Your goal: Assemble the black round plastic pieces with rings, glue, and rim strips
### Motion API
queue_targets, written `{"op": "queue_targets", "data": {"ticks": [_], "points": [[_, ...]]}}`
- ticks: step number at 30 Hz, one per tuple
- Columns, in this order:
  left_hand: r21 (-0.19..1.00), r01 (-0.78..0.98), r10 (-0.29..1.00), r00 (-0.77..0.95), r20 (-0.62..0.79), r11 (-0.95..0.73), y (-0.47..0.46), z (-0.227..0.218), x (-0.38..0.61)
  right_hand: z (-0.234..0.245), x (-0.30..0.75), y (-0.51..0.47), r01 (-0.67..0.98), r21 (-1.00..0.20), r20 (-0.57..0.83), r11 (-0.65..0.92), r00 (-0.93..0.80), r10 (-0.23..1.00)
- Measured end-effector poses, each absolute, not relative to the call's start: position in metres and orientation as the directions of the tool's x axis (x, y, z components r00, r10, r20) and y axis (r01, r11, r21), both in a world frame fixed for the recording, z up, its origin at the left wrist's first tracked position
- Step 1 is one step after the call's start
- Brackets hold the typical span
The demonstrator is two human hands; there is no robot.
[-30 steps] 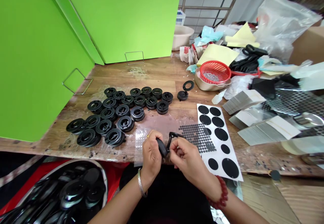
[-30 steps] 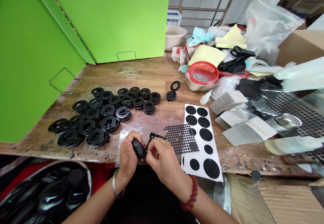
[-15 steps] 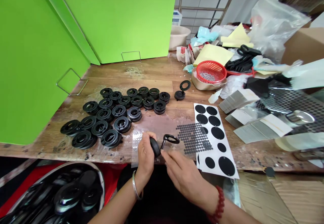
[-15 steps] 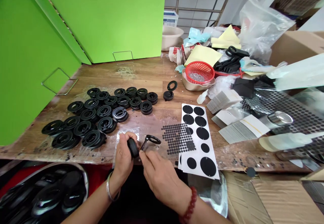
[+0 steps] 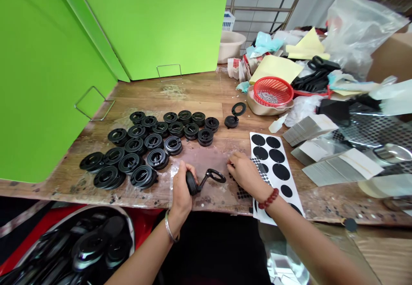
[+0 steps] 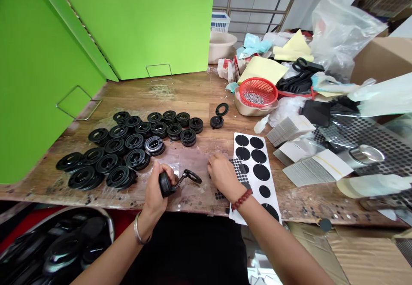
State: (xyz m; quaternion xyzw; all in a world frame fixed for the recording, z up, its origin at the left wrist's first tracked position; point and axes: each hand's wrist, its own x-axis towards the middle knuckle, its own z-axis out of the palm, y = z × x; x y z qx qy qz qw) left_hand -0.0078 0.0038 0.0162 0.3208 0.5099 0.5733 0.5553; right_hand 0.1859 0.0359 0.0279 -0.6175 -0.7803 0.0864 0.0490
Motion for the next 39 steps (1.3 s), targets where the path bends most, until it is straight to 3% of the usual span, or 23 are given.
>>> {"op": "queue_targets", "data": {"ticks": [8,10,12,15,17,26,32,36,39], "points": [[0.953,-0.270,0.964,-0.181,-0.194,0.141,0.003,0.012,-0.007,0.021,0.177,0.040,0.970,-0.120,-0.044,0.209,-0.216,0.975],[0.957,-0.257,0.964,-0.190,-0.185,0.133,0.004,0.010,-0.007,0.017,0.179,0.036,0.962,-0.158,0.064,0.223,-0.215,0.975],[0.964,-0.235,0.965,-0.196,-0.176,0.128,0.004,0.009,-0.008,0.017,0.181,0.030,0.907,-0.296,0.273,0.300,-0.220,0.936],[0.977,-0.176,0.970,-0.186,-0.154,0.122,0.002,0.010,-0.008,0.030,0.177,0.018,0.688,-0.502,0.544,0.525,-0.221,0.810],[0.987,-0.120,0.977,-0.175,-0.124,0.104,-0.001,0.012,-0.007,0.041,0.169,0.009,0.576,-0.523,0.607,0.628,-0.264,0.749],[0.994,0.089,0.993,-0.096,0.065,-0.056,-0.014,0.029,-0.005,0.055,0.157,0.000,0.607,-0.333,0.526,0.721,-0.515,0.677],[0.986,-0.117,0.974,-0.180,-0.137,0.117,-0.012,0.029,-0.002,0.057,0.160,-0.018,0.602,-0.312,0.500,0.735,-0.555,0.665],[0.935,-0.247,0.947,-0.130,-0.293,0.256,-0.013,0.030,-0.001,0.036,0.156,-0.038,0.641,-0.423,0.509,0.641,-0.417,0.753],[0.899,-0.290,0.938,-0.008,-0.346,0.329,-0.014,0.033,-0.005,0.031,0.158,-0.043,0.566,-0.566,0.508,0.600,-0.334,0.794]]}}
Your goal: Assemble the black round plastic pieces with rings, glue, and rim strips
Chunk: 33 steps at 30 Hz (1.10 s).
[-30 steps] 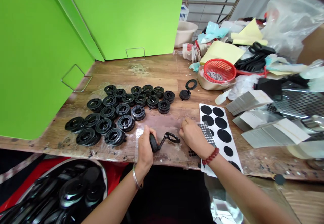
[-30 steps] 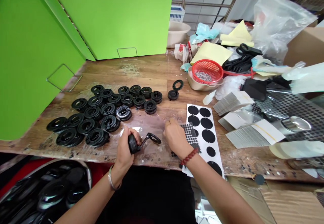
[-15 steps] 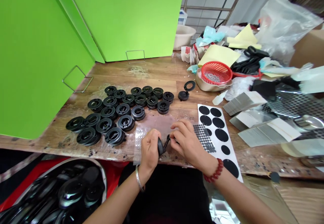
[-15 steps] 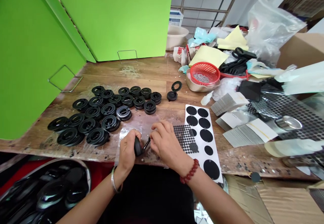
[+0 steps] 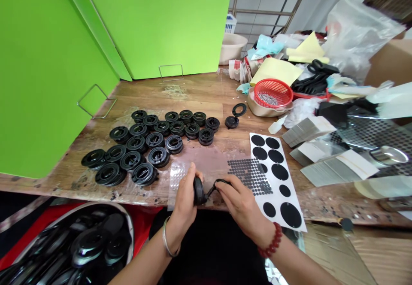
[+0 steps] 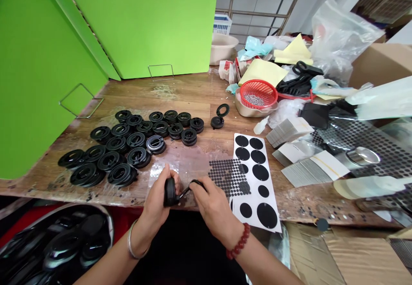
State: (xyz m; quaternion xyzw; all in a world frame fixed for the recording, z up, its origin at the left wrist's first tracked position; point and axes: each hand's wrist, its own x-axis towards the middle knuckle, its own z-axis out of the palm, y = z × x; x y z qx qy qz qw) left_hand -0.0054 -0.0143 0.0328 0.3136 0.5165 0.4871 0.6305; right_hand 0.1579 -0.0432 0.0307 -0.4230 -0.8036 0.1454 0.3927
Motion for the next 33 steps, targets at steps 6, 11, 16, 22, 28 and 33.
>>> {"op": "queue_targets", "data": {"ticks": [6,11,16,22,28,33], "points": [[0.997,-0.043,0.936,0.342,0.077,-0.066,-0.001,0.055,-0.033,0.053,0.182,-0.016,0.396,-0.779,0.371,0.485,-0.333,0.867],[0.988,-0.093,0.970,0.221,-0.102,0.125,0.007,0.051,-0.031,0.043,0.203,0.024,0.419,-0.883,0.091,0.213,-0.293,0.952],[0.796,-0.375,0.874,0.100,-0.476,0.476,0.006,0.035,-0.018,0.023,0.202,0.051,0.882,-0.401,0.058,0.249,-0.247,0.967],[0.737,-0.428,0.839,0.106,-0.534,0.523,0.011,0.029,-0.017,0.023,0.190,0.051,0.929,-0.280,-0.003,0.243,-0.254,0.967],[0.759,-0.411,0.850,0.086,-0.519,0.505,0.012,0.024,-0.018,0.018,0.184,0.049,0.956,-0.214,0.022,0.202,-0.202,0.979],[0.742,-0.409,0.831,0.082,-0.550,0.531,0.012,0.027,-0.019,0.031,0.180,0.033,0.847,-0.450,0.339,0.284,-0.132,0.932]]}}
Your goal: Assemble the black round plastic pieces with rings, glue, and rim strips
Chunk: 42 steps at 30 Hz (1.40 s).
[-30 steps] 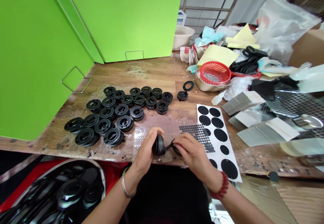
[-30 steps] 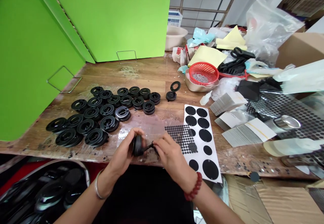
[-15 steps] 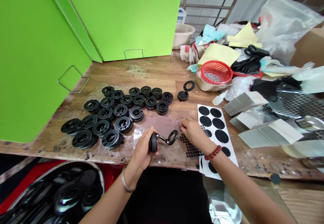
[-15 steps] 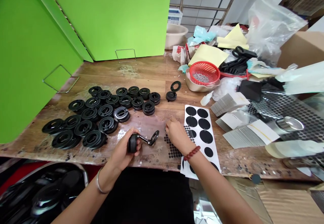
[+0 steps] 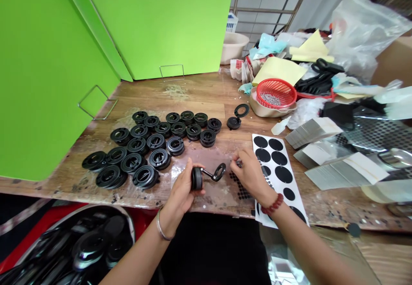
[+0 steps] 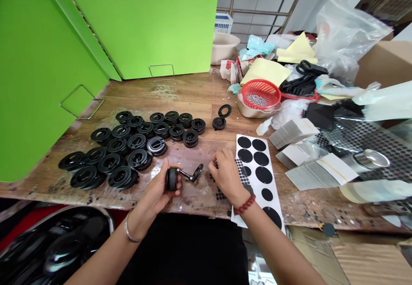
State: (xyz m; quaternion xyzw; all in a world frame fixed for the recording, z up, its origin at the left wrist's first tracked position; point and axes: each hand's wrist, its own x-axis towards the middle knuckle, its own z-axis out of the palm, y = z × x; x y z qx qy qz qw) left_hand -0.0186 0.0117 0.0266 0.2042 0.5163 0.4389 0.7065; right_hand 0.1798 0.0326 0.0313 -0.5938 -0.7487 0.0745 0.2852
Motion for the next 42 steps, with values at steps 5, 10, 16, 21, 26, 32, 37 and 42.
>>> {"op": "queue_targets", "data": {"ticks": [5,10,16,21,26,32,37,42], "points": [[0.812,-0.342,0.877,0.100,-0.469,0.474,0.003,0.038,-0.011,0.058,0.155,0.005,0.583,-0.605,0.563,0.542,-0.167,0.809],[0.807,-0.325,0.869,0.132,-0.477,0.493,-0.003,0.048,0.000,0.057,0.139,0.000,0.600,-0.592,0.540,0.538,-0.200,0.818],[0.785,-0.314,0.844,0.147,-0.515,0.534,-0.006,0.043,0.003,0.057,0.147,0.002,0.587,-0.551,0.538,0.593,-0.293,0.791],[0.699,-0.406,0.803,0.200,-0.561,0.589,-0.011,0.040,-0.001,0.059,0.147,-0.020,0.561,-0.361,0.566,0.745,-0.503,0.653],[0.664,-0.426,0.786,0.263,-0.560,0.615,-0.014,0.036,-0.009,0.051,0.160,-0.029,0.588,-0.405,0.507,0.700,-0.492,0.707],[0.710,-0.414,0.810,0.136,-0.571,0.570,0.000,0.030,-0.018,0.021,0.213,0.014,0.785,-0.485,0.456,0.386,-0.150,0.877],[0.704,-0.419,0.806,0.133,-0.577,0.573,0.006,0.030,-0.019,0.006,0.214,0.024,0.857,-0.349,0.286,0.380,-0.289,0.914],[0.701,-0.413,0.798,0.124,-0.589,0.582,0.007,0.031,-0.017,0.012,0.197,0.023,0.890,-0.254,0.219,0.379,-0.329,0.919]]}}
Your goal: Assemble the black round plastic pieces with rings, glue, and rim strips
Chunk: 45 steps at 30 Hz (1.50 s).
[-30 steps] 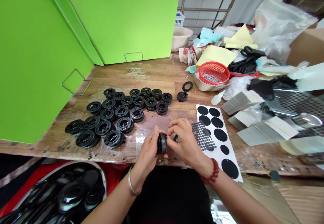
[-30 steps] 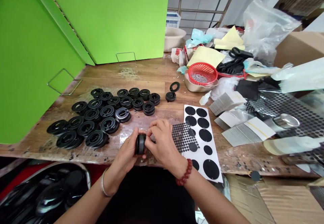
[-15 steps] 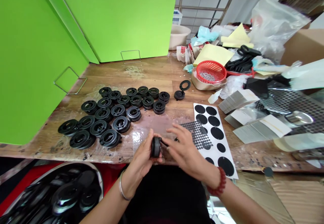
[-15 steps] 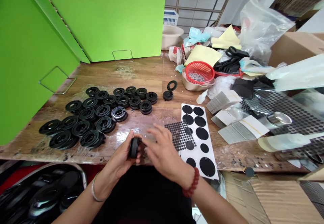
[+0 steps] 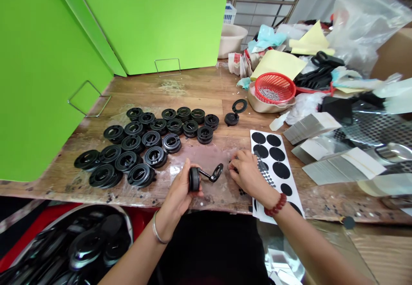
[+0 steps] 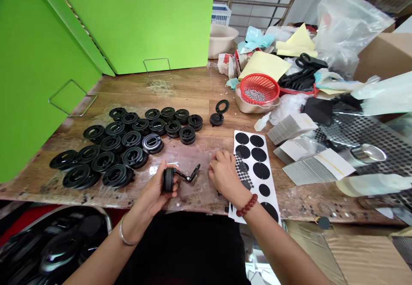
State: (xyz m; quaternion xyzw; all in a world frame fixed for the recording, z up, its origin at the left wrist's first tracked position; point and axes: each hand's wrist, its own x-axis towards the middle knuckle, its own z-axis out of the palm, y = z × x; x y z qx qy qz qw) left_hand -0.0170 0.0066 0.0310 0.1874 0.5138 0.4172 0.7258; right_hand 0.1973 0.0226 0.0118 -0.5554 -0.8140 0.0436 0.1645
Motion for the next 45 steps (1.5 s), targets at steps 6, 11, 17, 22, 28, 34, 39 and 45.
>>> {"op": "queue_targets", "data": {"ticks": [6,11,17,22,28,34,39,45], "points": [[0.714,-0.428,0.812,0.092,-0.576,0.554,0.007,0.028,-0.016,0.008,0.188,0.015,0.922,-0.094,0.335,0.376,-0.327,0.884],[0.751,-0.424,0.840,0.045,-0.540,0.506,0.003,0.024,-0.014,0.021,0.167,-0.010,0.766,-0.400,0.635,0.504,-0.165,0.755],[0.826,-0.376,0.894,0.012,-0.448,0.419,-0.005,0.035,-0.007,0.036,0.136,-0.023,0.739,-0.411,0.700,0.534,-0.120,0.704],[0.878,-0.333,0.930,-0.007,-0.367,0.344,-0.011,0.045,-0.002,0.036,0.132,-0.021,0.796,-0.397,0.659,0.457,-0.099,0.746],[0.872,-0.375,0.932,-0.051,-0.360,0.316,-0.013,0.050,0.001,0.037,0.129,-0.037,0.757,-0.437,0.623,0.486,-0.134,0.771],[0.831,-0.408,0.903,-0.039,-0.429,0.378,-0.011,0.047,-0.002,0.029,0.124,-0.056,0.797,-0.313,0.576,0.517,-0.274,0.770],[0.624,-0.584,0.809,0.101,-0.580,0.520,-0.009,0.047,-0.004,0.042,0.151,-0.041,0.577,-0.595,0.593,0.560,-0.155,0.790],[0.508,-0.593,0.758,0.304,-0.577,0.625,-0.028,0.060,0.008,0.064,0.173,-0.018,0.287,-0.860,0.377,0.422,-0.201,0.904]]}}
